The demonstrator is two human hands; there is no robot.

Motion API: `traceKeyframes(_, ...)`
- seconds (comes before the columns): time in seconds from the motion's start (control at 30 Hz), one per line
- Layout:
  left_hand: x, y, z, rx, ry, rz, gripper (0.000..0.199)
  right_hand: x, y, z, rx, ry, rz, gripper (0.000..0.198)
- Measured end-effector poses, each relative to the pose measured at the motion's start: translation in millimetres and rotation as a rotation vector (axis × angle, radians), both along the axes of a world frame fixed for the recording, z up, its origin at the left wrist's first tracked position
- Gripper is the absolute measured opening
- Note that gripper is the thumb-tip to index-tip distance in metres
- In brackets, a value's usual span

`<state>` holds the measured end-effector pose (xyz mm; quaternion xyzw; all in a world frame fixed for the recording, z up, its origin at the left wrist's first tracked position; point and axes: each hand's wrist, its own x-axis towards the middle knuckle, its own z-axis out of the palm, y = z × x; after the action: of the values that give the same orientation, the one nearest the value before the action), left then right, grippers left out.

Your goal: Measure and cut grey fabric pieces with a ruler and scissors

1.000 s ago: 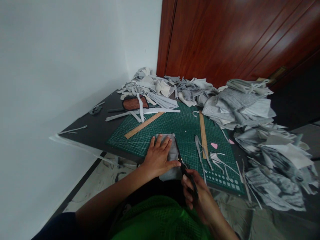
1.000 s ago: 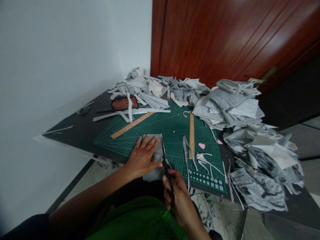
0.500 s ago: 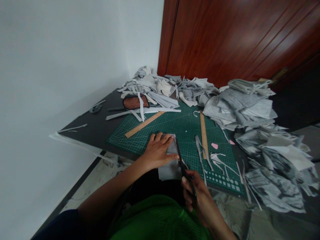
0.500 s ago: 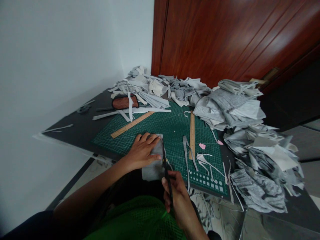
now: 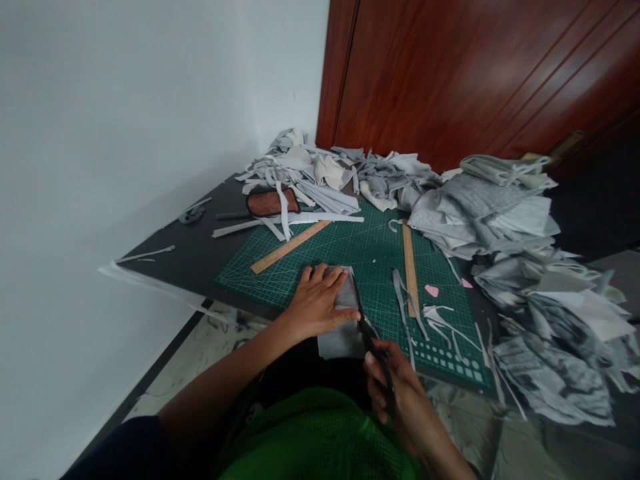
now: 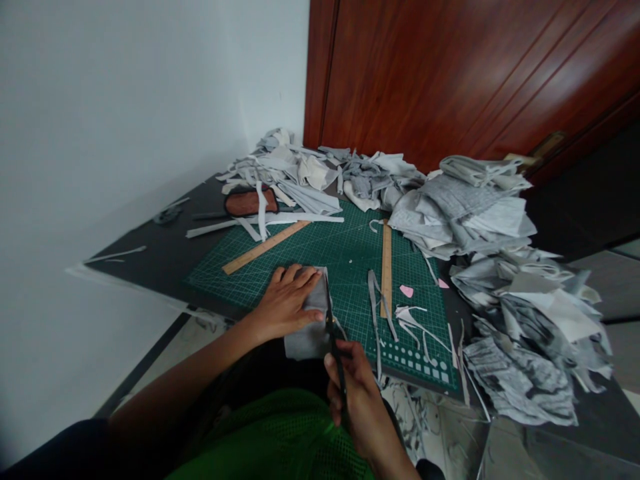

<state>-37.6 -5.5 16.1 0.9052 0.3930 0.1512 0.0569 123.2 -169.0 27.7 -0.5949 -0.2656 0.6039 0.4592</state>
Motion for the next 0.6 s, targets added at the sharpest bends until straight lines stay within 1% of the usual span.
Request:
traceKeyframes(0.27,-0.2,0.1,-3.0,0.014,-0.01,-0.002,0.086,-2.4,2.6,2.6,0.003,0.006,-0.031,0.063)
traceKeyframes(0.47,0.6,-1.0,1.8,-0.002,-0.007,0.001,0.087,-3.1,0.0,1.7,0.013,-0.014,-0.025,0.061)
traceKeyframes(0.6,0.6,-1.3,1.5,-0.006,0.001,0.006,0.09,-3.6,-0.8,2.2,0.016,-0.013,-0.019,0.058)
